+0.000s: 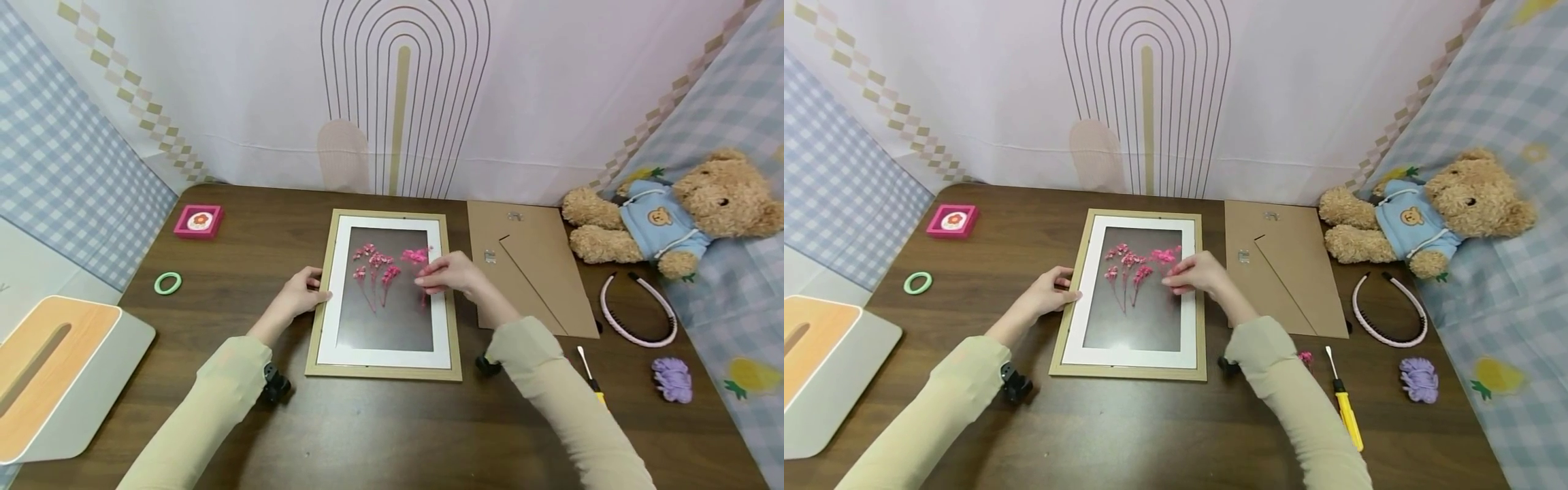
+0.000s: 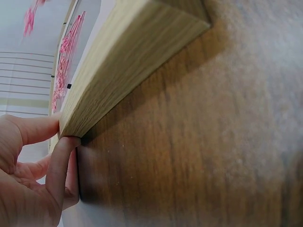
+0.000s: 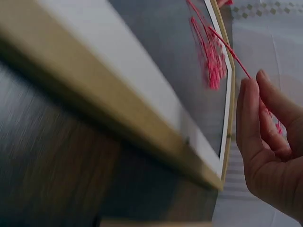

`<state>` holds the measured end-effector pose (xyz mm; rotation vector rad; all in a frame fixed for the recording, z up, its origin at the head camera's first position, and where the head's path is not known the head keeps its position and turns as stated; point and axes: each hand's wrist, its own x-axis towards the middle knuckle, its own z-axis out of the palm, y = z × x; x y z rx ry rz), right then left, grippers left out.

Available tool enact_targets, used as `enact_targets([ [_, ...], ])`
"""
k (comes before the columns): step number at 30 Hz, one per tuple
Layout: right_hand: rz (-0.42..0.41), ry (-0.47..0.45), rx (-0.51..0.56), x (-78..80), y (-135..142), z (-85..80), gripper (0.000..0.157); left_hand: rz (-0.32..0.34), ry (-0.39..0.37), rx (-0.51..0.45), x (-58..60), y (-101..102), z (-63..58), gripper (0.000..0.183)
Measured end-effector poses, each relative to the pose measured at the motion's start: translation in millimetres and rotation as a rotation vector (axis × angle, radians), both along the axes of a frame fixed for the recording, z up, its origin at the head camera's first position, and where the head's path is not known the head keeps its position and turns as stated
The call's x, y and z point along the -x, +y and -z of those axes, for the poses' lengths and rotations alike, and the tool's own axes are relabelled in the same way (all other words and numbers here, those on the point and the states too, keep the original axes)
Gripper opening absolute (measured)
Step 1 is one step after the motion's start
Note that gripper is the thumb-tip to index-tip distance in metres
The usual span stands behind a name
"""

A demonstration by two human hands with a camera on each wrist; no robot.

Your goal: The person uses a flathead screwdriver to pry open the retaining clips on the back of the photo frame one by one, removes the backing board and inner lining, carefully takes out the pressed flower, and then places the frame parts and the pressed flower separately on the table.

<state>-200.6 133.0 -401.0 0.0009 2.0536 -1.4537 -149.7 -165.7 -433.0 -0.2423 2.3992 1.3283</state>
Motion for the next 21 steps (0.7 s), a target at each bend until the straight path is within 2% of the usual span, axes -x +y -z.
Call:
enact_targets([
  [4,-0.109,-0.018,-0.048,-8.1,47,-4.8,0.036,-0.002,0.007,-0.005,0.1,0,0.9,0.056],
  [6,-0.195,-0.013,-0.099,-14.5,74,-5.5,0.033,-0.001,0.010,-0.007,0.1,0,0.9,0.056],
  [11,-0.364,-0.049,-0.162,-42.3,135,-0.1,0.029,-0.002,0.001,0.003,0.2,2,-0.1,0.057],
  [16,-0.396,-0.128,-0.153,-77.5,171,5.7,0.033,0.009,-0.003,0.026,0.6,1,-0.4,0.057],
  [18,-0.385,-0.137,-0.200,-89.7,178,6.0,0.033,0.015,-0.004,0.040,0.9,1,0.2,0.056],
  [21,-0.375,-0.121,-0.328,-102.1,182,2.4,0.035,0.025,0.000,0.061,0.4,1,1.1,0.056],
])
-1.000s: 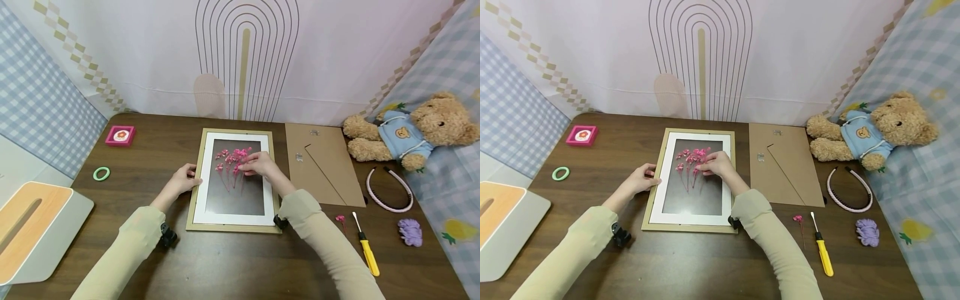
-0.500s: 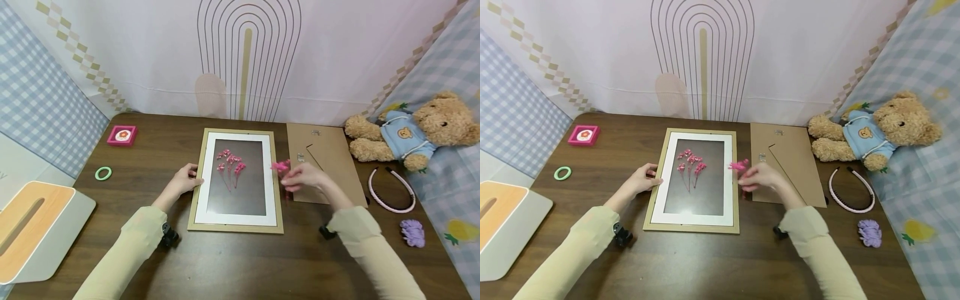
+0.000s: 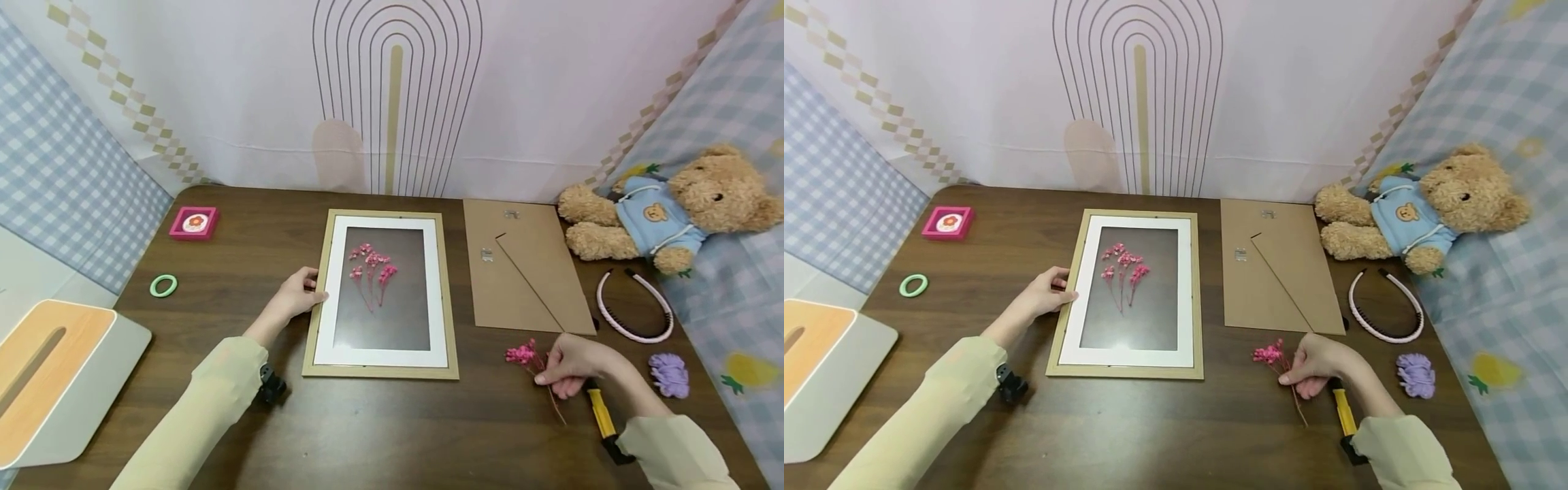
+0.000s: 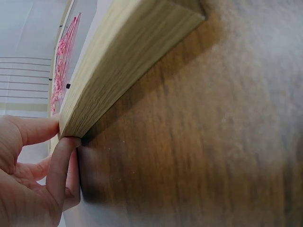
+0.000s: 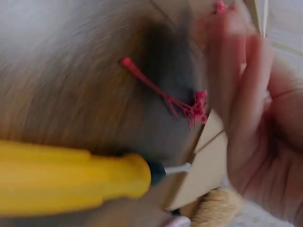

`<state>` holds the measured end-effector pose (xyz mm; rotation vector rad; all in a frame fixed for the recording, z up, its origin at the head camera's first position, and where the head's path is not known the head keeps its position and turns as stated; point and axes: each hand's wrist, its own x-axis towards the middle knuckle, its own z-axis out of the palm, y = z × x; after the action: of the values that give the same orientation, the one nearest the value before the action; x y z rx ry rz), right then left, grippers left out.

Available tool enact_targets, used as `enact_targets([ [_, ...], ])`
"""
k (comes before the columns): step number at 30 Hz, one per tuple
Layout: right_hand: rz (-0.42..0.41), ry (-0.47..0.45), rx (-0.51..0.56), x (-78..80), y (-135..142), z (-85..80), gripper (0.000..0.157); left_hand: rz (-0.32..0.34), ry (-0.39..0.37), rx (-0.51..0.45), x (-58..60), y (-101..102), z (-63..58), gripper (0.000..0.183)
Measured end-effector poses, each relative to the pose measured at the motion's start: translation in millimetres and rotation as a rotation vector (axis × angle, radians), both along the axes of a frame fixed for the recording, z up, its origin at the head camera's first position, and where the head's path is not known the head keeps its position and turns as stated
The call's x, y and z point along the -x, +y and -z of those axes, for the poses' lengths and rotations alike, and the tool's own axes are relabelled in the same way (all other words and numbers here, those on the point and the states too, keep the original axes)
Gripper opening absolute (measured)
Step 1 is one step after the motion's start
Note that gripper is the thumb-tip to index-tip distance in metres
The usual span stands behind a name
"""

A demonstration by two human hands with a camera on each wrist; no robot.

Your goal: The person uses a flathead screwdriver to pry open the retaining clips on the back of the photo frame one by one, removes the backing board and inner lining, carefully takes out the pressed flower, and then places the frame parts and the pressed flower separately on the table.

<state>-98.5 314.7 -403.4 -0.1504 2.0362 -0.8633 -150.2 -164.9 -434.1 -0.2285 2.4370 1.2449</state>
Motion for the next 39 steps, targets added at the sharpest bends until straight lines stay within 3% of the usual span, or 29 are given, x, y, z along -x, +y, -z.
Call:
enact_targets([
  [3,-0.042,0.071,-0.059,2.0,-7,-9.6,0.041,-0.009,-0.004,0.005,-0.8,-2,0.4,0.056],
  [7,-0.053,0.198,0.020,21.8,-39,-19.5,0.042,-0.022,-0.009,-0.002,-1.3,-4,-0.4,0.056],
  [11,0.061,0.301,0.108,46.3,-104,-11.6,0.034,-0.020,-0.004,-0.003,-1.4,-3,-1.6,0.056],
  [14,0.162,0.328,0.122,62.9,-157,-0.3,0.038,-0.019,-0.001,-0.018,-1.3,-1,-2.7,0.056],
  [19,0.277,0.399,0.004,83.8,-225,14.1,0.030,-0.017,0.013,-0.036,-1.9,2,-1.8,0.055],
  [21,0.257,0.470,-0.064,87.8,-243,16.2,0.027,-0.017,0.016,-0.030,-2.8,3,-1.5,0.055],
  [24,0.168,0.551,-0.168,90.2,-261,15.5,0.038,-0.022,0.014,-0.029,-4.1,3,-2.1,0.055],
  [27,0.084,0.552,-0.233,93.0,-269,13.7,0.039,-0.029,0.021,-0.025,-3.8,2,-2.6,0.055],
  [30,0.076,0.469,-0.214,95.6,-265,11.5,0.030,-0.032,0.017,-0.026,-2.9,1,-2.3,0.056],
  [35,0.168,0.286,0.005,96.3,-232,9.3,0.016,-0.029,0.000,-0.025,-2.3,-1,-1.6,0.056],
  [39,0.291,0.138,0.237,91.3,-189,7.4,0.028,-0.030,0.008,0.001,-1.8,-3,-1.9,0.056],
])
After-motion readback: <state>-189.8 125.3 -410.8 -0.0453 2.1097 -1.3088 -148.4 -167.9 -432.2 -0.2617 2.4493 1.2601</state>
